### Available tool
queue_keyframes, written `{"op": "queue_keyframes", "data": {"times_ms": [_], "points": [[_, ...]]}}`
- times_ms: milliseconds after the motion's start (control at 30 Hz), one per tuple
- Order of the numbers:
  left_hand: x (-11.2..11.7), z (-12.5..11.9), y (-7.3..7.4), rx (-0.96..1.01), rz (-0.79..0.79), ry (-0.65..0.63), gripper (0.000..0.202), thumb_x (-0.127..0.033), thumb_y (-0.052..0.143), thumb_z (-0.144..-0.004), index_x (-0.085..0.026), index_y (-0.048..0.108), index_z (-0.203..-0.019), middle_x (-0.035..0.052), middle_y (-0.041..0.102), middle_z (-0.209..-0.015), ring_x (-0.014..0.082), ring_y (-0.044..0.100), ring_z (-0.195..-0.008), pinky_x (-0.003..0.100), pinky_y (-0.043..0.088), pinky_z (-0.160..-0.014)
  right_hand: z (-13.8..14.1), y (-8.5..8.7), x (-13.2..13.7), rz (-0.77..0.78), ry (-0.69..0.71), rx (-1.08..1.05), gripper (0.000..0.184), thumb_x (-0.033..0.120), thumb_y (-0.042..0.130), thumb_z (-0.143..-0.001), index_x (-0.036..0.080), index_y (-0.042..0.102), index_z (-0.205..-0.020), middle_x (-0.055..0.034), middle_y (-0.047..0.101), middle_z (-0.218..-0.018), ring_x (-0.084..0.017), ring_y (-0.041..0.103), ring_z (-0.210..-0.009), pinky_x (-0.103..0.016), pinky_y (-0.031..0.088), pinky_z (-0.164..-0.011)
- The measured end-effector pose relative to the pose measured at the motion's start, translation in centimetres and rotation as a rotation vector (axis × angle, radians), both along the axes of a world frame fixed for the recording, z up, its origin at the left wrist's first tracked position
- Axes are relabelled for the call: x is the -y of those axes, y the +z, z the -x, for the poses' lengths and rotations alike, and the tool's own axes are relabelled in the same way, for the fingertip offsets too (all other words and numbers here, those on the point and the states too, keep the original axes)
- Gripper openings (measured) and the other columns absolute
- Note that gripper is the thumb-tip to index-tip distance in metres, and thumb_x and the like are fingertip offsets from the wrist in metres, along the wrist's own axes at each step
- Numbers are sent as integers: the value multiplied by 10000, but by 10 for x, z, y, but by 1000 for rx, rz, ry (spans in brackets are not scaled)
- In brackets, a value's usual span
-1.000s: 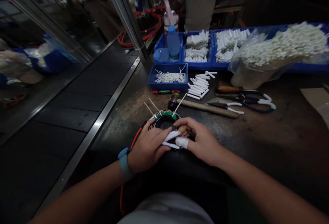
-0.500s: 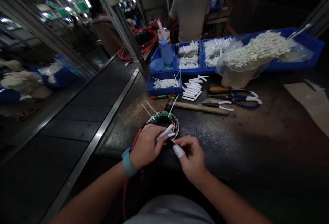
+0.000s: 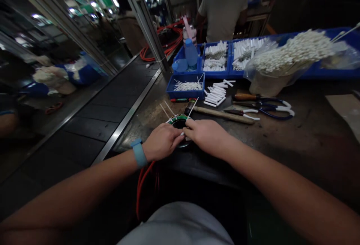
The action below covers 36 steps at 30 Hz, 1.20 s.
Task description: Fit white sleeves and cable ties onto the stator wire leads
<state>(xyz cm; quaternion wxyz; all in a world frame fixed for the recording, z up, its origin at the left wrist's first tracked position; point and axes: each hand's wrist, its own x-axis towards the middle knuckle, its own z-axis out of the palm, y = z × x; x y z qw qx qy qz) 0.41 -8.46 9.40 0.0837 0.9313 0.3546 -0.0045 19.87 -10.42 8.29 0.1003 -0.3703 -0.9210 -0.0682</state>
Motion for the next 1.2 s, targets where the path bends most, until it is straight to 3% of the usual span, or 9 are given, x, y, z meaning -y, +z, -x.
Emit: {"op": "queue_keyframes", "data": {"times_ms": [67, 133, 267, 467, 567, 867, 1067, 1133, 1200], "points": [[12, 1, -8, 69, -41, 7, 294, -377, 422, -891, -172, 581, -1029, 65, 672, -900, 217, 600, -888, 414, 380, -936, 0, 3, -5, 106, -5, 11, 232, 138, 526, -900, 187, 627, -1103, -57, 580, -959, -152, 572, -720, -231, 331, -535], [21, 0, -19, 142, -78, 67, 473, -516, 525, -810, -153, 522, -1113, 85, 648, -970, 243, 579, -940, 461, 330, -997, 1, 5, -7, 171, -13, -6, 226, 131, 556, -876, 202, 641, -1073, -44, 580, -965, -150, 579, -709, -238, 315, -524], [18, 1, -38, 174, -153, 114, 392, -543, 511, -808, -169, 562, -914, 69, 642, -833, 244, 585, -839, 437, 386, -886, 7, 17, -4, 240, -55, 30, 120, 115, 590, -818, 170, 663, -895, -42, 585, -866, -148, 566, -628, -248, 262, -481], [-16, 11, -39, 227, -65, -331, 348, -506, 481, -826, -170, 568, -857, 49, 636, -748, 199, 576, -741, 366, 398, -802, 15, 31, 3, 386, -42, 30, 181, 68, 622, -741, 183, 645, -880, -19, 597, -740, -159, 572, -604, -254, 225, -477], [-27, 14, -39, 276, -1, -451, 323, -463, 434, -852, -168, 565, -872, 51, 651, -758, 188, 579, -728, 368, 387, -831, 15, 32, -2, 487, -34, -30, 226, 63, 627, -738, 221, 644, -899, 4, 618, -740, -158, 577, -624, -246, 234, -499], [-36, 12, -38, 293, 183, -418, 181, -361, 517, -801, -198, 524, -723, -7, 633, -680, 151, 577, -665, 334, 371, -763, 17, 31, -44, 828, -55, -57, 291, -15, 650, -671, 253, 658, -783, 53, 649, -738, -147, 605, -736, -199, 313, -575], [-29, 14, -40, 354, 136, -373, 186, -354, 472, -859, -199, 575, -855, 1, 649, -716, 153, 572, -688, 350, 359, -823, -17, 10, -45, 999, 70, -413, 60, 162, 657, -792, 159, 680, -847, 2, 619, -750, -127, 577, -695, -187, 402, -636], [-28, 14, -41, 353, 111, -382, 228, -381, 457, -876, -194, 586, -877, 8, 657, -734, 156, 567, -692, 354, 361, -831, -44, -3, -54, 862, -153, -471, 128, 213, 579, -855, 137, 674, -895, -34, 634, -819, -149, 595, -740, -204, 439, -667], [-28, 15, -42, 355, 88, -405, 260, -396, 437, -888, -188, 592, -905, 13, 662, -748, 158, 567, -701, 355, 361, -846, -72, -20, -70, 433, -644, -388, 211, 179, 472, -898, 142, 662, -981, -62, 641, -914, -176, 601, -818, -230, 448, -728]]}}
